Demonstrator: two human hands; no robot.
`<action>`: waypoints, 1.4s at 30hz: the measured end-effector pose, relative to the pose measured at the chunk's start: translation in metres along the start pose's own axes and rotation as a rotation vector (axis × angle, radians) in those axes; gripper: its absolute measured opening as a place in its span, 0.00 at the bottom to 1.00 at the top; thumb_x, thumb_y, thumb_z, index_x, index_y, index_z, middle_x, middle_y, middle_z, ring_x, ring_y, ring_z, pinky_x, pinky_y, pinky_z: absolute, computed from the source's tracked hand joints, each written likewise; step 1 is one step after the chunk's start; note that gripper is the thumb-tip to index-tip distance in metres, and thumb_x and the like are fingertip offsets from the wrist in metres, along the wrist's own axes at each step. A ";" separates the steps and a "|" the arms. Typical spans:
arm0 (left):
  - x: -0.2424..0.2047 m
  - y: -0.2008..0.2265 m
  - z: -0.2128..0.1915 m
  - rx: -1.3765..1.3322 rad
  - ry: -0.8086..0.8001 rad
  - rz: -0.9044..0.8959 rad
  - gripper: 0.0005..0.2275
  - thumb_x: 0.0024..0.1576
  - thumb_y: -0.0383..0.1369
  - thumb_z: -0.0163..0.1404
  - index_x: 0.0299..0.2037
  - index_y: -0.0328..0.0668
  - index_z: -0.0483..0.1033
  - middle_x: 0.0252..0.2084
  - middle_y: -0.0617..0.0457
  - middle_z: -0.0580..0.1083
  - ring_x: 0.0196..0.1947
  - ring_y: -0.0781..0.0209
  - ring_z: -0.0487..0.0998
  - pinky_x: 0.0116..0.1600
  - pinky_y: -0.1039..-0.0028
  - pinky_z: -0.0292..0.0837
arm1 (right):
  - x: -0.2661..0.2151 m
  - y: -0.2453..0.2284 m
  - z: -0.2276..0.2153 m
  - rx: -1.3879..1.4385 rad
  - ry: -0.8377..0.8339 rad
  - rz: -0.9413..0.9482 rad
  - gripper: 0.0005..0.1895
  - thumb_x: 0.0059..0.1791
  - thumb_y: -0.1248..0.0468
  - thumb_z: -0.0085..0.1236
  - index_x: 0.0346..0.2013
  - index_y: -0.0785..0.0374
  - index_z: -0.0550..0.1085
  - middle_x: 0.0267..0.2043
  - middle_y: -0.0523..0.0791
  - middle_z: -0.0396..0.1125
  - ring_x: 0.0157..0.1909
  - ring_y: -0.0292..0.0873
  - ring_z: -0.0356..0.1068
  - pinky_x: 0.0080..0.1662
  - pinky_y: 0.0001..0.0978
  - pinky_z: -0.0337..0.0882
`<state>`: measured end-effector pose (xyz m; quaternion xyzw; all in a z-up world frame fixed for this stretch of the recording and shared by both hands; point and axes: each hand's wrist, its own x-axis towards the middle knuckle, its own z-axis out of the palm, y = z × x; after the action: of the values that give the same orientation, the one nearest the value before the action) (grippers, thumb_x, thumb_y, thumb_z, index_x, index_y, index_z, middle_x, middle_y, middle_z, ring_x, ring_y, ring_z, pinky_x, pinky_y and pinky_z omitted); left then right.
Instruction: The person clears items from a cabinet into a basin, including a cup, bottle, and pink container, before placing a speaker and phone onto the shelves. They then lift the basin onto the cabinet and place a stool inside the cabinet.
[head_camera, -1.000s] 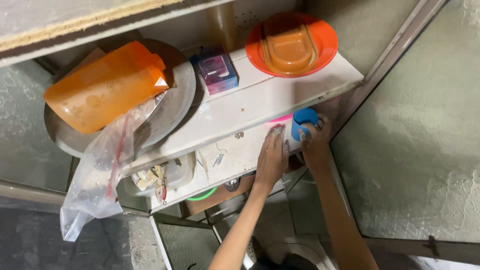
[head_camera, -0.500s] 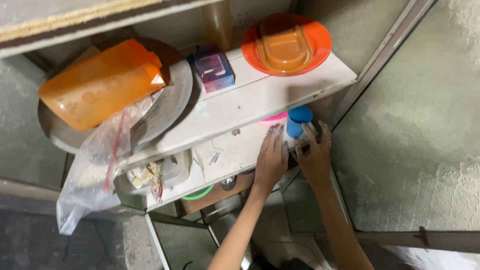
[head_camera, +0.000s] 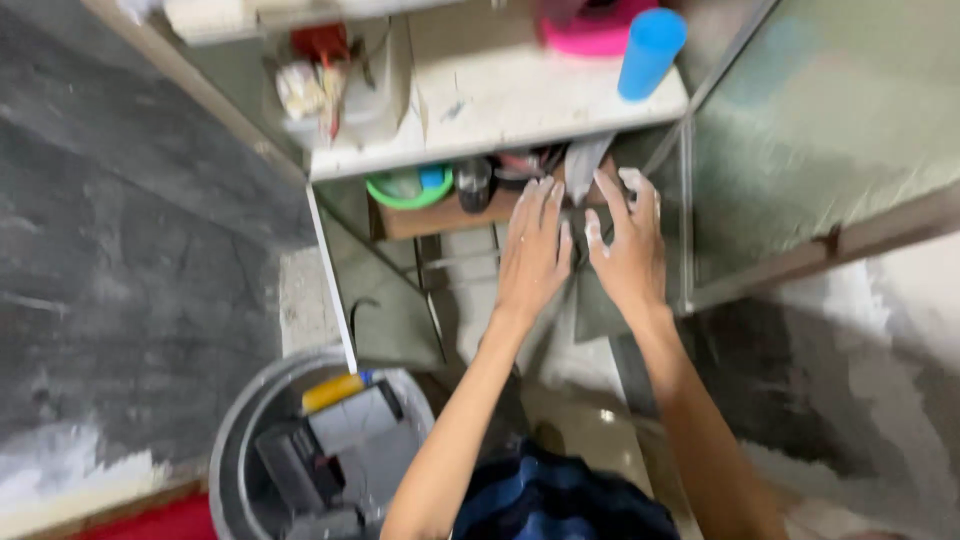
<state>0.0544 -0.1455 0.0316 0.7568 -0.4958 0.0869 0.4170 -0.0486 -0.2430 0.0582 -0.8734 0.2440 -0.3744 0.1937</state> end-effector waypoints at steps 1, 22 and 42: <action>-0.019 0.005 -0.007 0.015 -0.020 -0.044 0.23 0.61 0.27 0.48 0.68 0.33 0.61 0.70 0.37 0.63 0.74 0.37 0.59 0.75 0.54 0.56 | -0.014 -0.005 -0.001 -0.030 -0.012 -0.050 0.25 0.52 0.68 0.61 0.64 0.61 0.70 0.63 0.54 0.61 0.65 0.60 0.62 0.61 0.48 0.67; -0.310 -0.028 -0.147 0.072 0.089 -0.509 0.22 0.59 0.25 0.46 0.65 0.30 0.65 0.68 0.37 0.66 0.71 0.38 0.64 0.75 0.57 0.60 | -0.216 -0.172 0.081 0.157 -0.436 -0.113 0.15 0.51 0.70 0.56 0.52 0.61 0.75 0.45 0.48 0.70 0.41 0.51 0.72 0.44 0.43 0.72; -0.483 -0.267 -0.238 0.307 0.026 -0.639 0.20 0.60 0.23 0.47 0.63 0.28 0.66 0.64 0.38 0.67 0.68 0.39 0.65 0.70 0.57 0.63 | -0.331 -0.276 0.314 0.157 -0.791 -0.168 0.17 0.52 0.69 0.52 0.56 0.57 0.74 0.52 0.48 0.69 0.52 0.54 0.71 0.50 0.44 0.72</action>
<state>0.1030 0.3956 -0.2251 0.9264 -0.2098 0.0350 0.3109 0.0655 0.2174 -0.1856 -0.9495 0.0491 -0.0416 0.3072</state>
